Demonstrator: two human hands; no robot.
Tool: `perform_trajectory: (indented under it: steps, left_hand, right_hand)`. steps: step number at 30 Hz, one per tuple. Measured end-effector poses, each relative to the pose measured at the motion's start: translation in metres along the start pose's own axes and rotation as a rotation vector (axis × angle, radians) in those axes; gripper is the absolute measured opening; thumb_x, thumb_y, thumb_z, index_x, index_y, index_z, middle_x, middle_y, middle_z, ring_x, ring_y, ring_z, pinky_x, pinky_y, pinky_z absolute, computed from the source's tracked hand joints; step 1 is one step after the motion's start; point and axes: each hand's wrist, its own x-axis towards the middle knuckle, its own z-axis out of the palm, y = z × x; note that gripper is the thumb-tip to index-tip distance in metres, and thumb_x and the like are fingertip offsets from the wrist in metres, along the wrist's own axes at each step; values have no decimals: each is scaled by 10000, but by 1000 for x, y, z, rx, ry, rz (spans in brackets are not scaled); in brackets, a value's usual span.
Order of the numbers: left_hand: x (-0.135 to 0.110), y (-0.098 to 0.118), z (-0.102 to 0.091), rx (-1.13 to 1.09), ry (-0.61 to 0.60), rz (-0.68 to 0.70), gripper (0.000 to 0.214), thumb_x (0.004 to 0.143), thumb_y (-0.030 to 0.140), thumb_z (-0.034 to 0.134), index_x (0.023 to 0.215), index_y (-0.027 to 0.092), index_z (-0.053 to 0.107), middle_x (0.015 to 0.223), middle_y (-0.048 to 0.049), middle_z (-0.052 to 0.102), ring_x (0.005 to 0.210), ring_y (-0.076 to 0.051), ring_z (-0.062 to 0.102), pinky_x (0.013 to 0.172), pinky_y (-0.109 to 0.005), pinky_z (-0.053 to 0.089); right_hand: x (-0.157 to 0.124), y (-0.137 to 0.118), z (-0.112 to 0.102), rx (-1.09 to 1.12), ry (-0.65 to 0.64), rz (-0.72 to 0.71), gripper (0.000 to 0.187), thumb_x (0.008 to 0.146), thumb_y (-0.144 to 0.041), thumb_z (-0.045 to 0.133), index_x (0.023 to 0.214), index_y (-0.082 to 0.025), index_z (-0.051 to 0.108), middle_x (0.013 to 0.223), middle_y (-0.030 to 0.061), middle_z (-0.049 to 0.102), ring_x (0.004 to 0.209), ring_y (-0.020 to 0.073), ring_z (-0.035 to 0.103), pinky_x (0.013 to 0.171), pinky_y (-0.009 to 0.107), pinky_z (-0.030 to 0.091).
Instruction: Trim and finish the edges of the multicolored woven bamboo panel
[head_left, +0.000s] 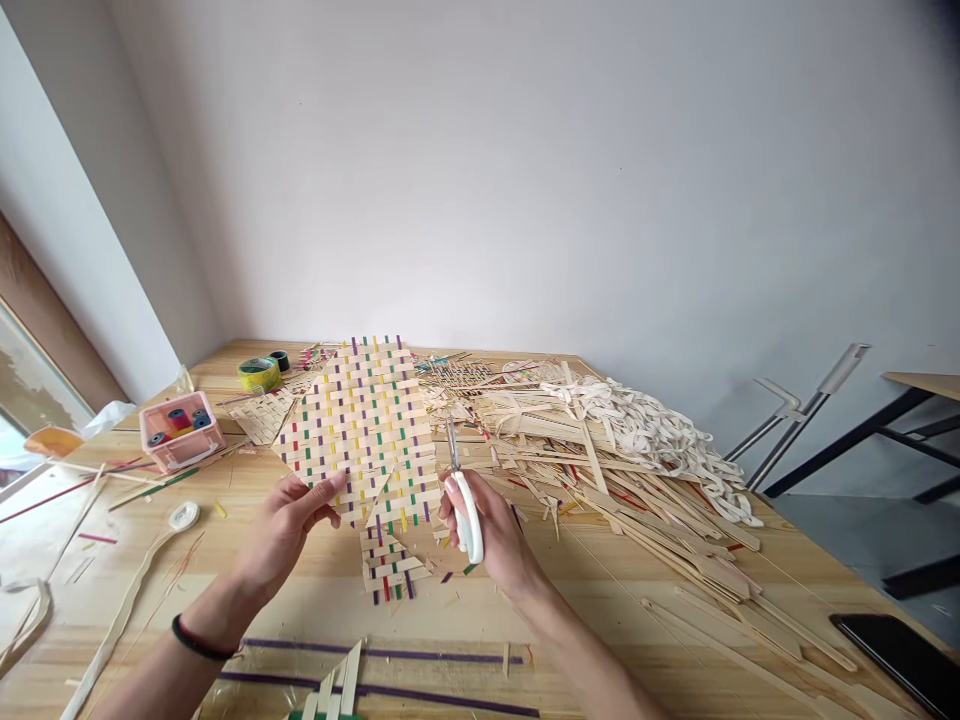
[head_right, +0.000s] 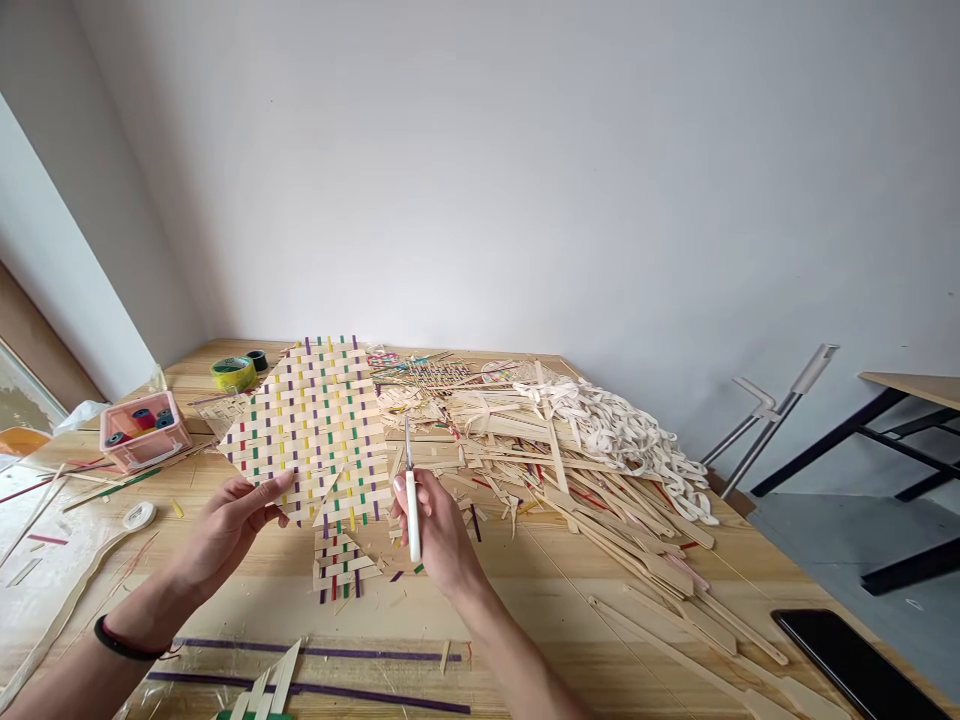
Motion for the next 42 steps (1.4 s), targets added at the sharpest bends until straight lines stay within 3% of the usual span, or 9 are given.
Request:
perform_trajectory:
  steps: [16,42]
  left_hand:
    - [-1,0,-1,6,5,6,306,622,444,970,664,171,839,783,-71,747,691,-166,569,577,-244,519]
    - [-1,2,-1,-12,-8,-4,320,628,437,980,746,165,859,843,-89,776,729,-172,589,577,-230,532]
  right_hand:
    - [0,1,2,-7,11,-5,528,877,-727,680,1012,-220,621,788,4,596,648,155,499,565,272,440]
    - [0,1,1,18,-26,-1,466,918,-669,680,1049,-224,635,781,-3,607,631,140,512,561,262,442]
